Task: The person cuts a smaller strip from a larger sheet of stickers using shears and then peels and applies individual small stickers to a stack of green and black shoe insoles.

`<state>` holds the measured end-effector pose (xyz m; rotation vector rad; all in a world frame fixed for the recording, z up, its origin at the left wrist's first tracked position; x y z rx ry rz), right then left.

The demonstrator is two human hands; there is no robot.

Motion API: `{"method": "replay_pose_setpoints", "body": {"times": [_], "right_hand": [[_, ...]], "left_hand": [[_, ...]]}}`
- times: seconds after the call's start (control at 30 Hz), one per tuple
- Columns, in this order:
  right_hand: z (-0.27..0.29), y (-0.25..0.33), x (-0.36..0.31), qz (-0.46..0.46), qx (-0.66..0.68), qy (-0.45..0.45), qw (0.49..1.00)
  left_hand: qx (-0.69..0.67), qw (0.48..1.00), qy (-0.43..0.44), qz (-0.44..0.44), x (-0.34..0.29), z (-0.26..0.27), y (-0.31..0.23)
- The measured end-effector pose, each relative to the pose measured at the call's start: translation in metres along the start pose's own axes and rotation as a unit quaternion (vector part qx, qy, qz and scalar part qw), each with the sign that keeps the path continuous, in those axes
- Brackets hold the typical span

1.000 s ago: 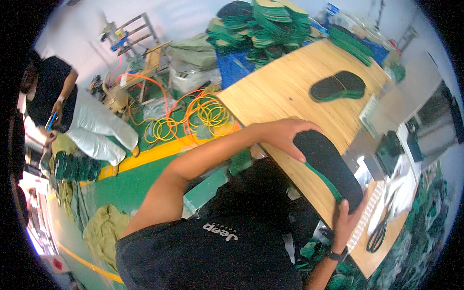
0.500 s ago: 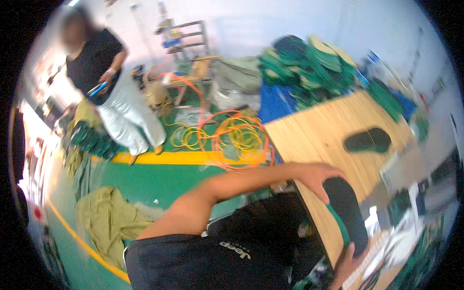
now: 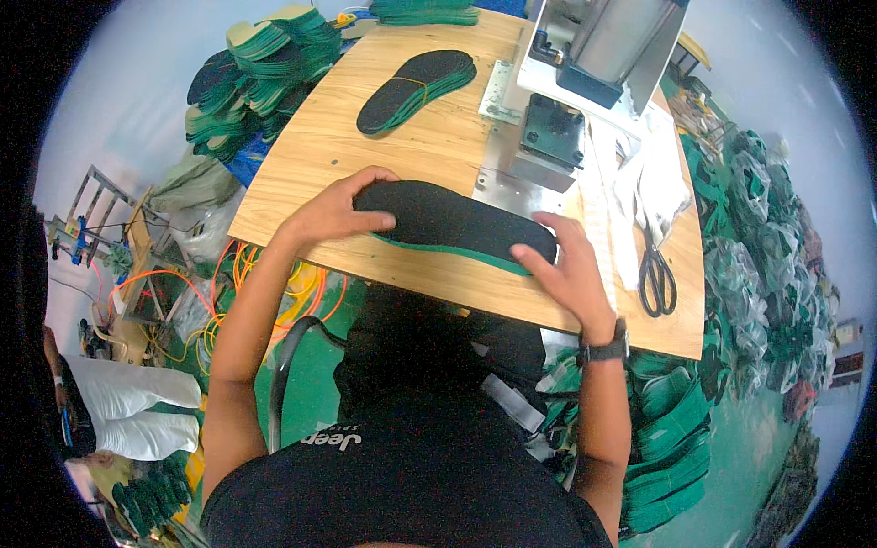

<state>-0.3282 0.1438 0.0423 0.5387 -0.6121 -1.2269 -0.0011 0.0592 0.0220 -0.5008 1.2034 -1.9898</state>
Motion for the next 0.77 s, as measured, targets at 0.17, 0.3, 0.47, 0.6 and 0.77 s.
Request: {"method": "replay_pose_setpoints", "body": {"times": [0.17,0.3,0.47,0.6,0.77], "right_hand": [[0.009,0.005,0.033,0.024,-0.061,0.208,0.976],[0.014,0.027,0.033,0.061,-0.115,0.203,0.970],[-0.003,0.037,0.020,0.133,-0.149,0.069,0.978],[-0.019,0.018,0.006,0.106,-0.070,0.001,0.992],[-0.018,0.014,0.000,0.081,-0.041,0.009,0.996]], "left_hand": [[0.126,0.991,0.052,-0.007,0.008,0.008,-0.023],[0.103,0.991,-0.001,-0.088,-0.007,0.002,-0.041],[0.178,0.967,-0.111,-0.145,-0.022,-0.007,-0.033],[0.176,0.966,-0.150,-0.112,-0.027,-0.013,-0.029],[0.160,0.941,-0.287,-0.082,-0.056,0.009,-0.007]]}}
Point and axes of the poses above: each hand's wrist, its own x-axis towards the middle knuckle, its own z-axis out of the back of the hand, y = z × x, the point moved 2 cm from there along x, towards the middle knuckle, and after that the axes turned 6 degrees about y, right-handed, at the moved point
